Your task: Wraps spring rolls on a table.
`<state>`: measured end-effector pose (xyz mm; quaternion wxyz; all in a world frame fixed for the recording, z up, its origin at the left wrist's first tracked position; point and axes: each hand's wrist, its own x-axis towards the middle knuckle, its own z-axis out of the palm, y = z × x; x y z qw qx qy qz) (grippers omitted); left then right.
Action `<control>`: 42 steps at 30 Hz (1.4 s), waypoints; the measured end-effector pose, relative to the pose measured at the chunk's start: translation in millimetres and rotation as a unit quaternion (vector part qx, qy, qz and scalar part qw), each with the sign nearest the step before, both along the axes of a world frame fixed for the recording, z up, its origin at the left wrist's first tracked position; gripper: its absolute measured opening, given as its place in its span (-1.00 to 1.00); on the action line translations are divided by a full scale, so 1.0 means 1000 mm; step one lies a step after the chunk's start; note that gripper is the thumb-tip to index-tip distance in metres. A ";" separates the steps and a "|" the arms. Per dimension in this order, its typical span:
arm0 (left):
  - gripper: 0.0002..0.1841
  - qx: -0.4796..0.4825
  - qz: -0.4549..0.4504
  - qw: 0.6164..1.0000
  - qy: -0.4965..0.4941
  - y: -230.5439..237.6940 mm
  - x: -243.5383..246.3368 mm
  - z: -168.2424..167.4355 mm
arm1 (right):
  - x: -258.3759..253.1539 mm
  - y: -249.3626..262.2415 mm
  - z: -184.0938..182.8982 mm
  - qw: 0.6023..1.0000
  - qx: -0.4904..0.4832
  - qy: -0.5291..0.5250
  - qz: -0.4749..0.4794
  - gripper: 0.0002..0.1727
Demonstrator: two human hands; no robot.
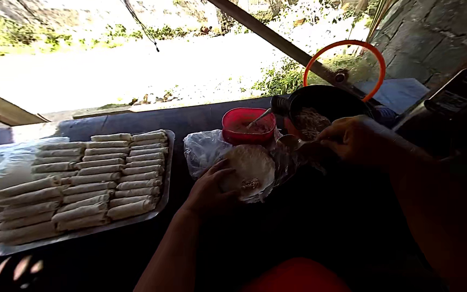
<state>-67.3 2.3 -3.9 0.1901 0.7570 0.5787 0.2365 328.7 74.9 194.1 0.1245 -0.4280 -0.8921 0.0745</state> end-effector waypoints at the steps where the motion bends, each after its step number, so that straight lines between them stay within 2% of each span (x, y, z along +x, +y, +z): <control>1: -0.22 -0.003 -0.001 1.000 0.002 0.000 0.000 0.000 | -0.018 -0.006 -0.012 1.000 -0.015 -0.018 0.013 -0.84; 5: -0.23 -0.009 0.000 1.000 0.006 0.001 0.001 0.001 | -0.075 -0.036 -0.080 0.990 -0.023 -0.106 0.087 -0.72; 8: -0.23 -0.010 0.005 1.000 0.011 0.002 0.003 0.002 | -0.090 -0.050 -0.101 0.982 0.061 -0.129 0.125 -0.76; 11: -0.26 -0.007 0.006 1.000 0.000 0.000 0.004 0.003 | -0.089 -0.052 -0.101 0.979 0.120 -0.111 0.122 -0.74; 24: -0.31 0.017 -0.003 1.000 -0.007 0.001 0.006 0.002 | -0.084 -0.054 -0.110 0.981 0.126 -0.091 0.118 -0.73; 29: -0.30 0.038 -0.001 0.999 -0.013 0.000 0.007 -0.003 | -0.084 -0.054 -0.114 0.985 0.095 -0.097 0.110 -0.73; 36: -0.63 0.150 -0.023 0.988 0.023 -0.012 0.012 -0.004 | -0.087 -0.047 -0.110 0.993 -0.003 -0.087 0.078 -0.70; 42: -0.62 0.110 -0.067 0.990 0.051 -0.011 0.012 -0.002 | -0.088 -0.046 -0.108 0.993 -0.018 -0.096 0.061 -0.69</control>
